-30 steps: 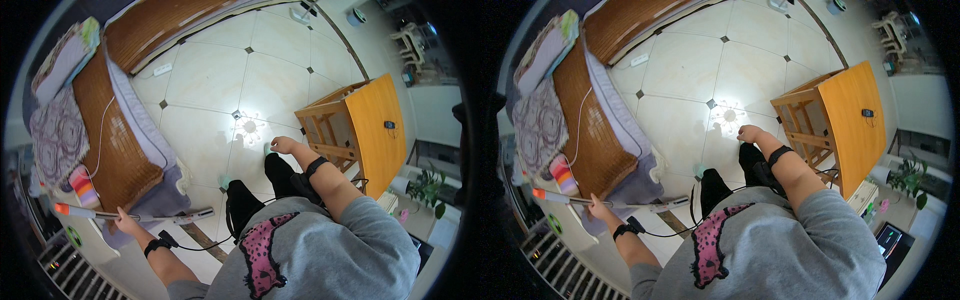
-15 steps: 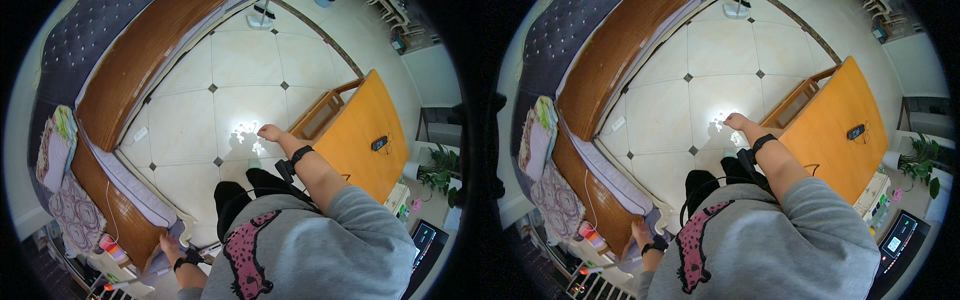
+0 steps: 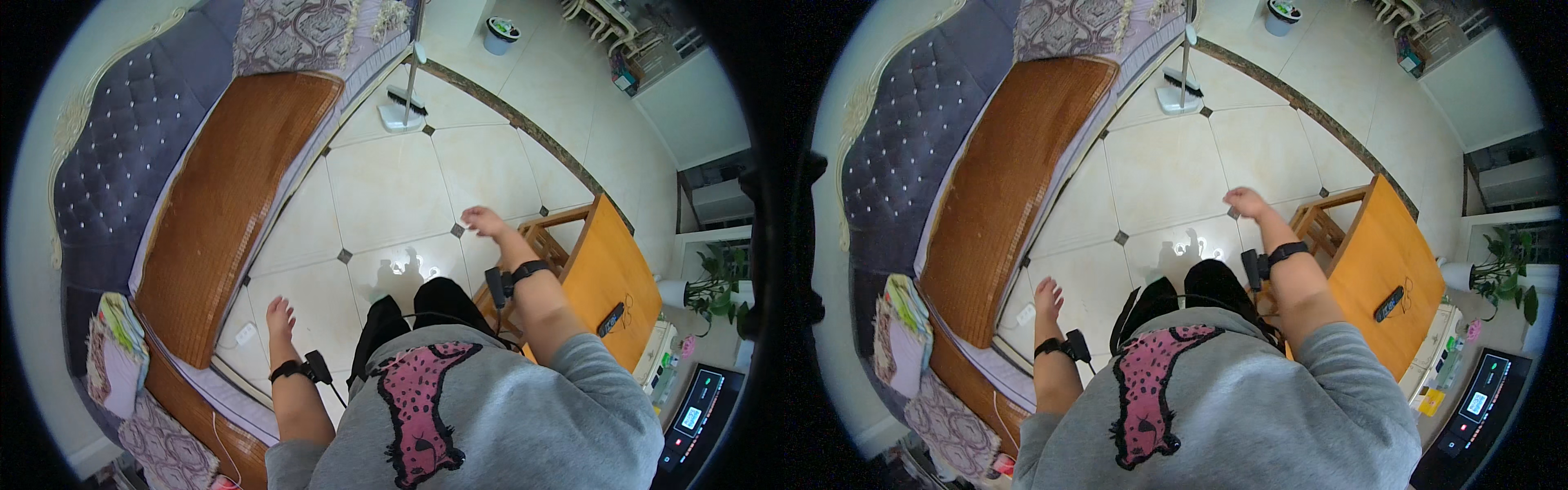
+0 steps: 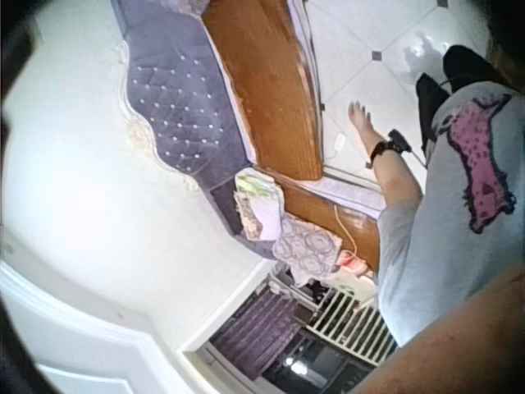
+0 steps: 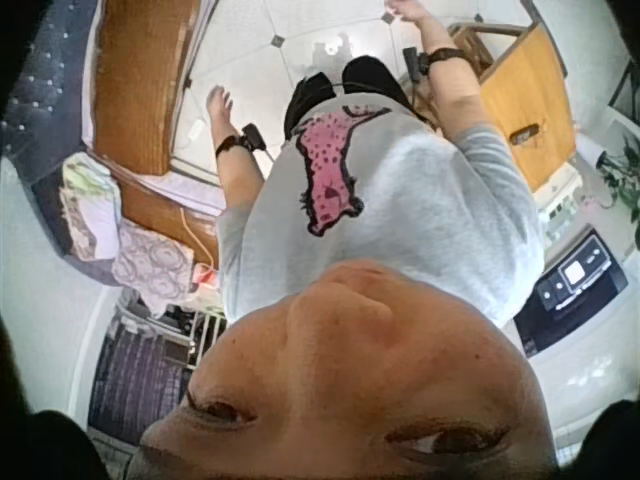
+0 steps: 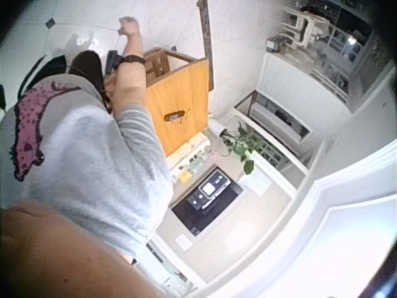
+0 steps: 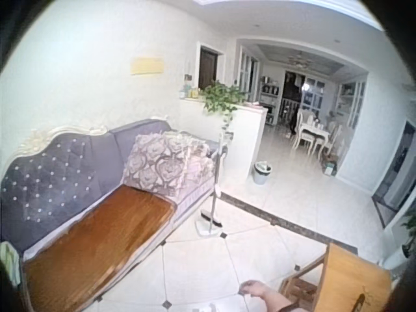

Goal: The person sweeps the tiled floor with a broom and dustpan, moving slippers aside and sweeping debris into the dustpan. They then empty the dustpan into a trash bin.

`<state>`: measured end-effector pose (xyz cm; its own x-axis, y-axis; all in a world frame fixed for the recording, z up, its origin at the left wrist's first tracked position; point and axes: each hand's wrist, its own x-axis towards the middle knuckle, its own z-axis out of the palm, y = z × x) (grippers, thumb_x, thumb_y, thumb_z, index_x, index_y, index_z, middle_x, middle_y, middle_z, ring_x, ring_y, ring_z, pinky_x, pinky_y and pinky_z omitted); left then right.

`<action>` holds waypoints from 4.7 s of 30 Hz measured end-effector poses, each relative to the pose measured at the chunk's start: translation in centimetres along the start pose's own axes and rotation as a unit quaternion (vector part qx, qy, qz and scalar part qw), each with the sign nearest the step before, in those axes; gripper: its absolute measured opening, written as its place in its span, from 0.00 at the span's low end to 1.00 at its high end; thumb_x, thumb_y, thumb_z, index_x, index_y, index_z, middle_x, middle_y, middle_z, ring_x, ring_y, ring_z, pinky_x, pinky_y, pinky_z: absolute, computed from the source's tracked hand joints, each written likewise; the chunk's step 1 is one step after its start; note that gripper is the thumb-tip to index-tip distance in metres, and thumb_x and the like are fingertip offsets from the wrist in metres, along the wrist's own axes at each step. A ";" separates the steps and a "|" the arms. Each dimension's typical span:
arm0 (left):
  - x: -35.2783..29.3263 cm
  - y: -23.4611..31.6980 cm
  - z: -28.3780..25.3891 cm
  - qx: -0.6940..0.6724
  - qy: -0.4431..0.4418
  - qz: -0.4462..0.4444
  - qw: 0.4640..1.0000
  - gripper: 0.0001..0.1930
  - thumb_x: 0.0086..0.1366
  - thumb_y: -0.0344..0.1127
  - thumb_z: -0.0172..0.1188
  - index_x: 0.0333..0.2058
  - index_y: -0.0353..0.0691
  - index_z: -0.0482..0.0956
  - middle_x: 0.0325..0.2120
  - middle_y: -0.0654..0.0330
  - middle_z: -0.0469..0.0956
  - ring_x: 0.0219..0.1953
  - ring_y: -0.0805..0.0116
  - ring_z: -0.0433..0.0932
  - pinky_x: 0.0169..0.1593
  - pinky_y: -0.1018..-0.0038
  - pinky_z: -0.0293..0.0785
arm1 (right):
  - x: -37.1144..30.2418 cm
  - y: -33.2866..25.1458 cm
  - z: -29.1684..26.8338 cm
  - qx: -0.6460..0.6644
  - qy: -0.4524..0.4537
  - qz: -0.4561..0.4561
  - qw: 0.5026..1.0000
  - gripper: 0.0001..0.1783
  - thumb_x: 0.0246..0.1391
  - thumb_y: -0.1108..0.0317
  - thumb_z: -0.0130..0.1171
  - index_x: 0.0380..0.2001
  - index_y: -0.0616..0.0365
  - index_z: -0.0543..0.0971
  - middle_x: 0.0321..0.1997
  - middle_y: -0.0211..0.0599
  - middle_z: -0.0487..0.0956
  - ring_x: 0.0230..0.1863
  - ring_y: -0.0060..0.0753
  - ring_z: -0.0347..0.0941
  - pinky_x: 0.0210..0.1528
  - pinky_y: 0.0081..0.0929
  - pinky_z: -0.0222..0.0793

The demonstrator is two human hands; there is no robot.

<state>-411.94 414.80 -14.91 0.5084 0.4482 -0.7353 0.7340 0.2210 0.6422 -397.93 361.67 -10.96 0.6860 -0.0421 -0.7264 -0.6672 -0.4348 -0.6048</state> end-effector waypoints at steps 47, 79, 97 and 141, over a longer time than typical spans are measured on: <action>-18.2 5.1 39.3 -0.079 0.312 0.106 0.941 0.29 0.48 0.34 0.58 0.51 0.45 0.61 0.28 0.45 0.75 0.33 0.46 0.74 0.35 0.58 0.70 | 6.4 -17.1 8.5 -0.324 -0.624 0.058 0.709 0.16 0.54 0.60 0.50 0.44 0.53 0.67 0.34 0.33 0.73 0.31 0.27 0.72 0.33 0.24 0.72; -28.8 -21.3 23.2 -0.261 0.612 -0.234 0.709 0.24 0.48 0.31 0.55 0.48 0.42 0.69 0.25 0.47 0.76 0.29 0.48 0.75 0.34 0.60 0.70 | -4.4 -11.5 36.6 -0.486 -0.574 0.041 0.658 0.07 0.54 0.64 0.49 0.28 0.54 0.66 0.18 0.31 0.69 0.15 0.25 0.64 0.18 0.25 0.64; -31.8 -30.2 15.9 -0.363 0.671 -0.226 0.606 0.23 0.47 0.27 0.54 0.45 0.38 0.71 0.22 0.52 0.73 0.22 0.68 0.71 0.30 0.76 0.69 | -9.7 10.8 57.8 -0.746 -0.500 -0.328 0.294 0.18 0.55 0.56 0.44 0.35 0.63 0.69 0.18 0.41 0.69 0.12 0.36 0.66 0.16 0.34 0.62; -29.7 -33.2 2.4 -0.389 0.605 -0.237 0.653 0.22 0.46 0.17 0.48 0.44 0.33 0.70 0.30 0.65 0.67 0.29 0.79 0.62 0.32 0.83 0.62 | -2.0 6.5 80.4 -0.742 -0.400 -0.417 0.340 0.24 0.55 0.50 0.42 0.32 0.65 0.71 0.23 0.47 0.73 0.18 0.43 0.70 0.21 0.39 0.66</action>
<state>-450.26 392.09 -14.93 -0.7661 0.4219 -0.4848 -0.0103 0.7461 0.6658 -427.03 431.28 -39.67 -0.2379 0.6521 -0.7199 0.9507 0.0046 -0.3100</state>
